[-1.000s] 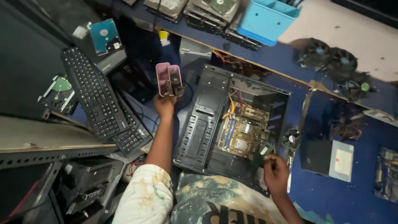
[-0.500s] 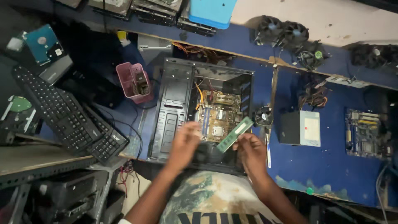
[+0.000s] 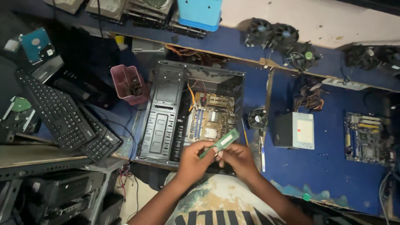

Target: The person removes a CPU cooler from a desktop motherboard, inspects it, and sets it aside. They then remove a RAM stick, inspect it, and place it in a container. Finally, they use a screwdriver to loosen screws on the motherboard.

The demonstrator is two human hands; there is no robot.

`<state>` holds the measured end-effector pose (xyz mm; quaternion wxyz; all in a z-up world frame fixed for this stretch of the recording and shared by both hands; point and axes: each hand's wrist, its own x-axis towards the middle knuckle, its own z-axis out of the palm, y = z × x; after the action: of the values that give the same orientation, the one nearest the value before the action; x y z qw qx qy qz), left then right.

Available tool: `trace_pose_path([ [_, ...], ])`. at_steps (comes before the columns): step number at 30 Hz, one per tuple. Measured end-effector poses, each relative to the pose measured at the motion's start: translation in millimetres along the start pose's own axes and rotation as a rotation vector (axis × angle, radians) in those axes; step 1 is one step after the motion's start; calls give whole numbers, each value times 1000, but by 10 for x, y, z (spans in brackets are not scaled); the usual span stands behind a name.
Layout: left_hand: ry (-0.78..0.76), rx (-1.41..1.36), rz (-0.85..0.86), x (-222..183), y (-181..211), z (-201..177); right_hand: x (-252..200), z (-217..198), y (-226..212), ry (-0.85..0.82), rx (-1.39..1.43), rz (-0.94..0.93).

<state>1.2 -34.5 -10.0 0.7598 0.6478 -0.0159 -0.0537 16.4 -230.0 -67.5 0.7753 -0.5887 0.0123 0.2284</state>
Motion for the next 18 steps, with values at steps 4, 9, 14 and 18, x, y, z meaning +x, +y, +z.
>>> trace_pose_path([
  [4,44,179,54,50,46,38,29,-78,-13,6,25,-22],
  [9,20,252,149,108,90,41,95,-101,24,87,-18,-9],
  [14,19,216,46,86,90,78,123,-141,197,136,53,-68],
  [18,6,236,70,72,58,59,136,-210,252,185,66,-89],
])
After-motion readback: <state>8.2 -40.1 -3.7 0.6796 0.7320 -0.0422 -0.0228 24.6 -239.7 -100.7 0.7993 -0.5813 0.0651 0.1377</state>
